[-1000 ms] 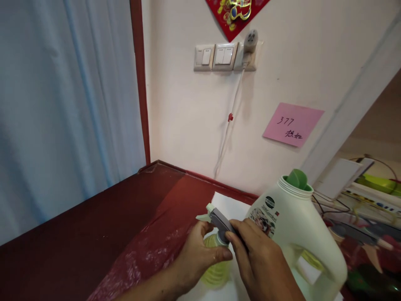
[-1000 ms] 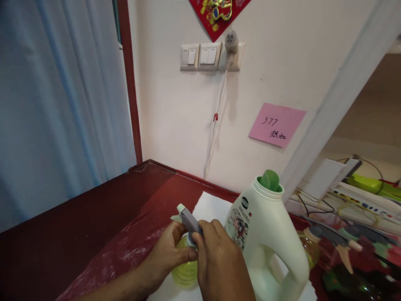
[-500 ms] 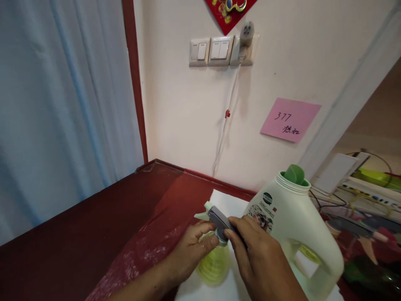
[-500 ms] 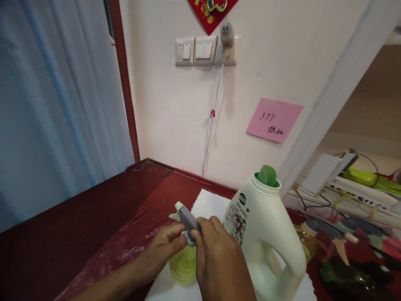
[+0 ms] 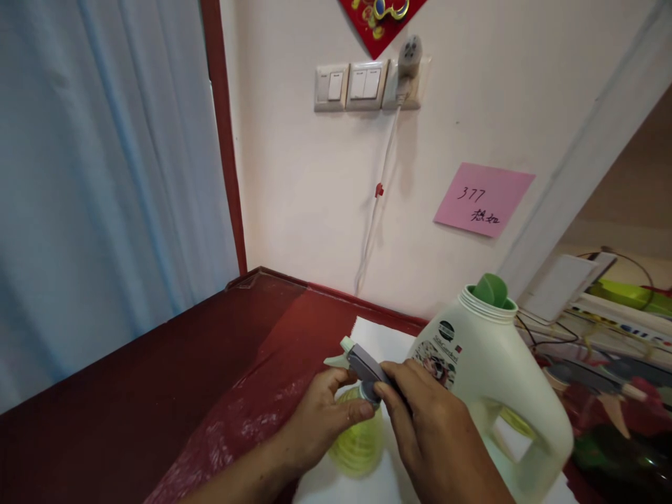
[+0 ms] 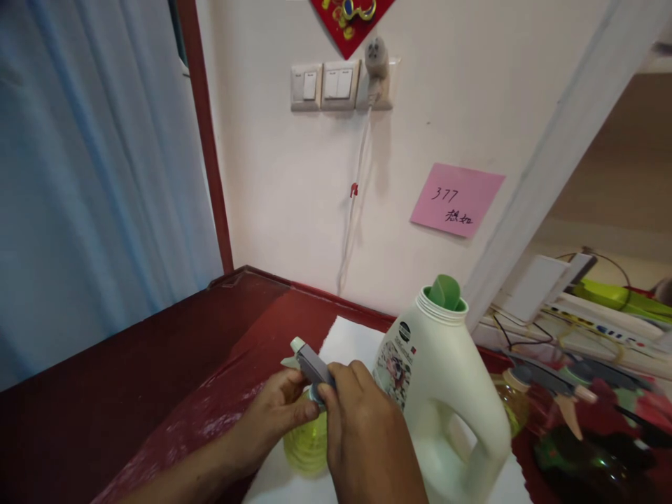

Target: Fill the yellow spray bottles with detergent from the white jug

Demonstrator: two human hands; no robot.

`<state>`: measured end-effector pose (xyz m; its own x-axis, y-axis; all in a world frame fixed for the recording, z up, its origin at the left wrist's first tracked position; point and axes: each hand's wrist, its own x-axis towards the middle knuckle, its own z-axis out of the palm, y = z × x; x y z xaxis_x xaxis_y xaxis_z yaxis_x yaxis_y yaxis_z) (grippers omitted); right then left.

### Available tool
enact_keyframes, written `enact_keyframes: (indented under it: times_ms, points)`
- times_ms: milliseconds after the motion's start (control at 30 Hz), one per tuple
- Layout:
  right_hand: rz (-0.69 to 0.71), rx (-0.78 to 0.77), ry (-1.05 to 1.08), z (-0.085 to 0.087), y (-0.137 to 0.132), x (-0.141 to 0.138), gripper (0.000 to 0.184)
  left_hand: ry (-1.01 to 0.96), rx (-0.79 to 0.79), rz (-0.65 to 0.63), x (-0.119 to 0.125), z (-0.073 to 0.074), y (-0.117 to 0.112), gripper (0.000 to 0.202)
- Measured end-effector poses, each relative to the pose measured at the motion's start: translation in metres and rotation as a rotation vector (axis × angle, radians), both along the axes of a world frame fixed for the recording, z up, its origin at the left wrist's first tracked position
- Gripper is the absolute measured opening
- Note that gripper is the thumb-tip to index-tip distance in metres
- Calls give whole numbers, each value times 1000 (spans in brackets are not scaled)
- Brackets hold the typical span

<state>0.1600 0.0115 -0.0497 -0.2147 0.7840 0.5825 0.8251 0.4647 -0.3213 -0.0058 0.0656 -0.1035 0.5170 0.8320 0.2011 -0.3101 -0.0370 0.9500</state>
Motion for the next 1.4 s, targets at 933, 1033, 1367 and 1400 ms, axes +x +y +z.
enact_keyframes:
  times_ms: [933,1033,1367,1400]
  points:
    - [-20,-76,20,0,-4,-3,17,13,69,-16,-7,1,1,45]
    - [-17,-88,38,-1,-4,-3,17,15,12,-55,-13,-4,-1,62]
    - [23,-253,171,13,-10,-3,31,391,76,-193,-29,10,-1,83]
    - [23,-272,200,11,-11,-2,41,391,82,-201,-29,10,-1,82]
